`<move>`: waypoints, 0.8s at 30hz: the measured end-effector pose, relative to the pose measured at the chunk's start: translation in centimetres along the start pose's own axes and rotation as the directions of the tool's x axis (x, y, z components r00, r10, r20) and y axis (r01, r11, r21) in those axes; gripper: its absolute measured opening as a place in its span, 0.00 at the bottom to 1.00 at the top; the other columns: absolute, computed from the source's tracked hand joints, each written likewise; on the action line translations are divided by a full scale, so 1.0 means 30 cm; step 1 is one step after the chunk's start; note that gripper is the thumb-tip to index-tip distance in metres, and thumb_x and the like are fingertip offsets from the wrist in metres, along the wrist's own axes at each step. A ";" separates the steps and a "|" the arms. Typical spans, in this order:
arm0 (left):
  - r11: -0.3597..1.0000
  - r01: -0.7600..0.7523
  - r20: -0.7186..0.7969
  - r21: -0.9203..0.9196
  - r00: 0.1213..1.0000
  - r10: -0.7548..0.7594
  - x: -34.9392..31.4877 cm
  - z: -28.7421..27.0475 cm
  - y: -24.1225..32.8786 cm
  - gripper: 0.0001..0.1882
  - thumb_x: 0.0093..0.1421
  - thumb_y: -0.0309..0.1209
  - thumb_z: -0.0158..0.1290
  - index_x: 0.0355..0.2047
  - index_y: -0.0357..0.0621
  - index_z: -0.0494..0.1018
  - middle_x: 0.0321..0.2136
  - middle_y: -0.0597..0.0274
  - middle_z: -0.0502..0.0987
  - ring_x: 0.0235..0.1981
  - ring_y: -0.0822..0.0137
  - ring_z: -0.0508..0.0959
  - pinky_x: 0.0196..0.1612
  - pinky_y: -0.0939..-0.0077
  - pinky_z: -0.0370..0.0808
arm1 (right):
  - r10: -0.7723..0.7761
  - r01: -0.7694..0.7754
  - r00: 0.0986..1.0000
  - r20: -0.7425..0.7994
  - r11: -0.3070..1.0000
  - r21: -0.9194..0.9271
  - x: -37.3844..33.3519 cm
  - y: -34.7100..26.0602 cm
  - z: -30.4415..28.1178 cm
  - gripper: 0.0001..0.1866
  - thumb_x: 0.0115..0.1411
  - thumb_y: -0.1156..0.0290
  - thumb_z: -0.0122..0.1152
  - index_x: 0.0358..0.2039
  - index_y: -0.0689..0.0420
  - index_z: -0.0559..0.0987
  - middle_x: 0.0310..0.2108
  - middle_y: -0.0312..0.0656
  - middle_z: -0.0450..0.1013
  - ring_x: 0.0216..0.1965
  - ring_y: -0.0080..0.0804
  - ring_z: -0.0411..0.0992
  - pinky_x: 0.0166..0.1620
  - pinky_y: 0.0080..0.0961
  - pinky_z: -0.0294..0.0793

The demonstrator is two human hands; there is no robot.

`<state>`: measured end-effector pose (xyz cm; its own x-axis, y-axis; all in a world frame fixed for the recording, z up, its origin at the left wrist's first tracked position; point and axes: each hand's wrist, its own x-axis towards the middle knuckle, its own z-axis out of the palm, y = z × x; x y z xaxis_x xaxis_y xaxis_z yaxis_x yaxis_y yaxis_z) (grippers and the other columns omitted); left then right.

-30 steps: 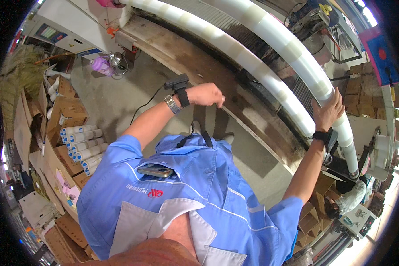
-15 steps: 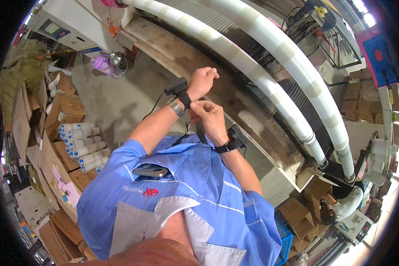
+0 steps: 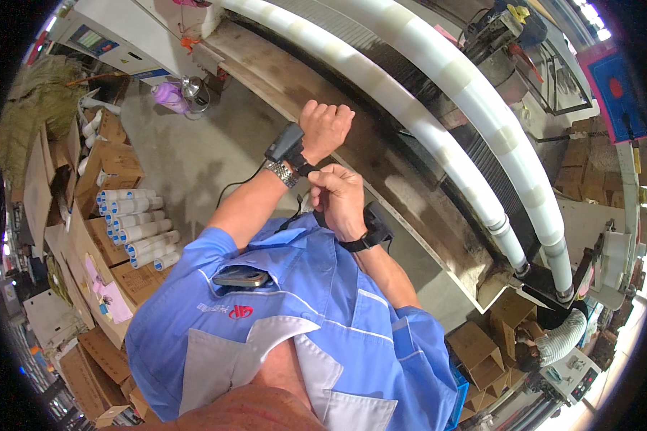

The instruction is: The person removes finished rolls of film from a machine, places them into cardboard boxes, and then loads new cardboard tubes onto the spindles to restart the process.

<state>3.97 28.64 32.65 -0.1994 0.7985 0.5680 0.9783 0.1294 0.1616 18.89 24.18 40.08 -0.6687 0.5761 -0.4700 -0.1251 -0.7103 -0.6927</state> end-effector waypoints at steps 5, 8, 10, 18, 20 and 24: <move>0.979 -0.046 0.247 -0.199 0.964 0.096 -0.022 -0.023 0.000 0.12 0.63 0.40 0.49 0.28 0.46 0.72 0.19 0.54 0.77 0.23 0.50 0.78 0.34 0.57 0.68 | -0.104 0.101 0.992 0.077 0.994 0.042 0.024 -0.051 0.009 0.07 0.63 0.70 0.60 0.34 0.61 0.78 0.24 0.40 0.75 0.23 0.25 0.73 0.25 0.20 0.71; 0.847 0.340 0.483 -0.409 0.868 -0.116 -0.013 -0.025 -0.009 0.18 0.66 0.42 0.48 0.26 0.42 0.71 0.20 0.47 0.76 0.27 0.42 0.77 0.31 0.47 0.69 | -0.383 0.393 0.919 0.089 0.888 -0.237 0.027 -0.084 -0.016 0.16 0.68 0.63 0.57 0.47 0.62 0.79 0.29 0.39 0.76 0.29 0.22 0.73 0.31 0.20 0.72; 0.809 0.454 0.557 -0.373 0.807 -0.196 -0.002 -0.030 0.002 0.19 0.67 0.44 0.46 0.28 0.40 0.72 0.24 0.42 0.76 0.31 0.37 0.76 0.33 0.42 0.71 | -0.333 0.339 0.941 0.064 0.913 -0.226 0.036 -0.070 -0.124 0.15 0.67 0.64 0.58 0.46 0.62 0.79 0.29 0.38 0.76 0.28 0.21 0.72 0.30 0.20 0.71; 0.872 0.397 0.565 -0.286 0.805 -0.181 0.017 -0.012 0.032 0.18 0.66 0.43 0.47 0.29 0.42 0.75 0.26 0.43 0.79 0.31 0.39 0.78 0.35 0.46 0.75 | -0.267 0.263 0.963 0.033 0.908 -0.325 0.030 0.058 -0.120 0.10 0.60 0.74 0.66 0.42 0.63 0.81 0.27 0.28 0.74 0.26 0.12 0.68 0.29 0.13 0.66; 0.898 0.352 0.567 -0.266 0.810 -0.150 0.026 -0.019 0.039 0.17 0.66 0.42 0.47 0.29 0.43 0.75 0.25 0.44 0.79 0.30 0.39 0.79 0.35 0.46 0.75 | -0.262 0.260 0.964 0.037 0.914 -0.310 0.041 0.069 -0.101 0.10 0.59 0.76 0.67 0.41 0.64 0.81 0.27 0.27 0.73 0.27 0.11 0.66 0.30 0.12 0.65; 0.983 0.154 0.569 -0.099 0.820 -0.071 0.025 -0.010 0.017 0.14 0.66 0.37 0.47 0.28 0.42 0.76 0.23 0.47 0.80 0.28 0.47 0.82 0.32 0.52 0.76 | -0.312 0.290 0.950 0.009 0.874 -0.389 0.053 0.072 -0.079 0.10 0.56 0.77 0.69 0.38 0.65 0.80 0.25 0.26 0.71 0.27 0.11 0.64 0.29 0.12 0.65</move>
<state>4.30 29.13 33.40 -0.2018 0.9794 -0.0048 0.9254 0.1923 0.3265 19.30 24.50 36.55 -0.6026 0.7654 -0.2259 -0.0184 -0.2963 -0.9549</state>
